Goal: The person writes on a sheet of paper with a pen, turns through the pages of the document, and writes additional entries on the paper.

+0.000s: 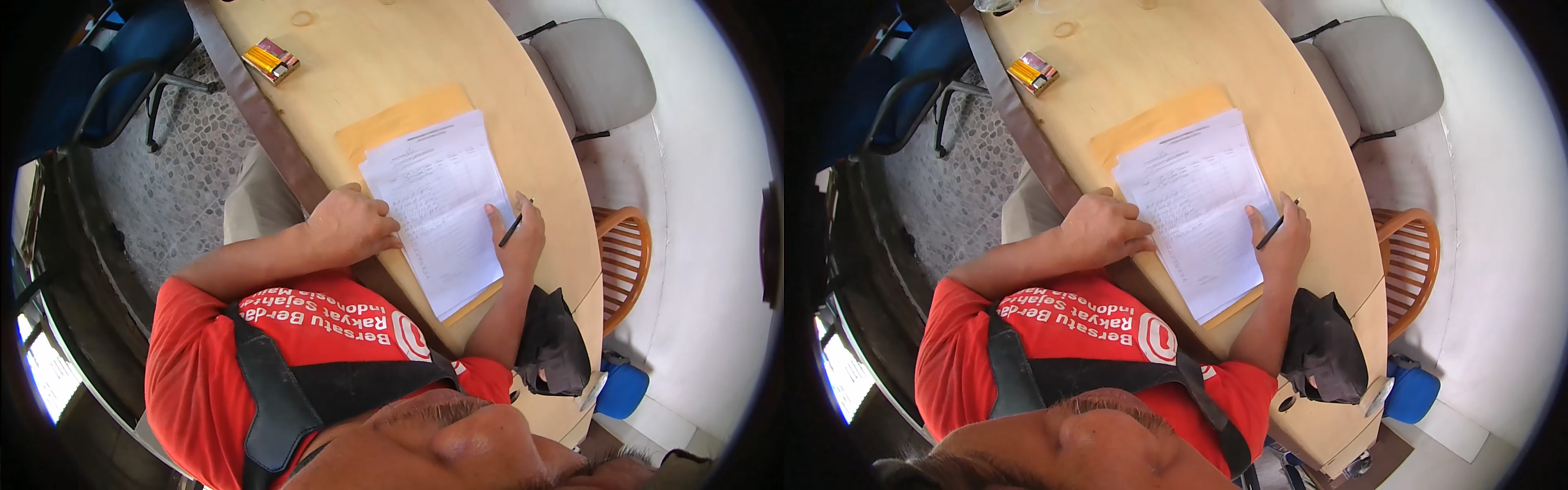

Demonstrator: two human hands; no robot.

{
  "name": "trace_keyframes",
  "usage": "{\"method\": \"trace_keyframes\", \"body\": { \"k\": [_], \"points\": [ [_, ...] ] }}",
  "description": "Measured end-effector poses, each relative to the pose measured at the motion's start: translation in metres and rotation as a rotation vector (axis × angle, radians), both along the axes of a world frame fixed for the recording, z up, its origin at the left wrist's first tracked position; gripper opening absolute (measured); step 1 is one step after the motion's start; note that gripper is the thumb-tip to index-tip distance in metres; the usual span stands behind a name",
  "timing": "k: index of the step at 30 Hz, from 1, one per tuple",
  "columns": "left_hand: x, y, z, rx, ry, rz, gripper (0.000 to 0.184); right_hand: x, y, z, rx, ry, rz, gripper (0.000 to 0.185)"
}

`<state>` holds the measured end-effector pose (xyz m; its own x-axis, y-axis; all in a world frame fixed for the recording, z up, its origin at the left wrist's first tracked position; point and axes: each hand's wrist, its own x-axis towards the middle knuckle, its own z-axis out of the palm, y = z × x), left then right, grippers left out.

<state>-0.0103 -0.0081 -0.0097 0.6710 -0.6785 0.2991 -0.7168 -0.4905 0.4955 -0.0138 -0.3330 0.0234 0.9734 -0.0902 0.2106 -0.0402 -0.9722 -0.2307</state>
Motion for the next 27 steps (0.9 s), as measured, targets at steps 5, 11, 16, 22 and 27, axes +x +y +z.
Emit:
{"method": "trace_keyframes", "body": {
  "k": [5,11,16,22,27],
  "points": [
    [0.017,0.012,-0.003,0.060,-0.054,0.040,0.021,0.003,0.004,0.002,0.022,0.004,-0.024,0.061],
    [0.014,0.015,0.007,0.094,0.051,0.073,0.025,0.004,-0.010,-0.018,0.314,-0.112,0.066,0.040],
    [0.010,0.015,0.003,0.018,0.029,0.095,0.023,0.006,-0.009,-0.025,0.405,-0.146,0.013,0.028],
    [0.011,0.015,0.003,-0.008,-0.007,0.088,0.019,0.011,-0.006,-0.032,0.297,-0.256,0.036,0.028],
    [0.011,0.015,0.001,-0.020,-0.037,0.062,0.017,0.012,-0.011,-0.036,0.286,-0.282,0.039,0.026]
  ]
}}
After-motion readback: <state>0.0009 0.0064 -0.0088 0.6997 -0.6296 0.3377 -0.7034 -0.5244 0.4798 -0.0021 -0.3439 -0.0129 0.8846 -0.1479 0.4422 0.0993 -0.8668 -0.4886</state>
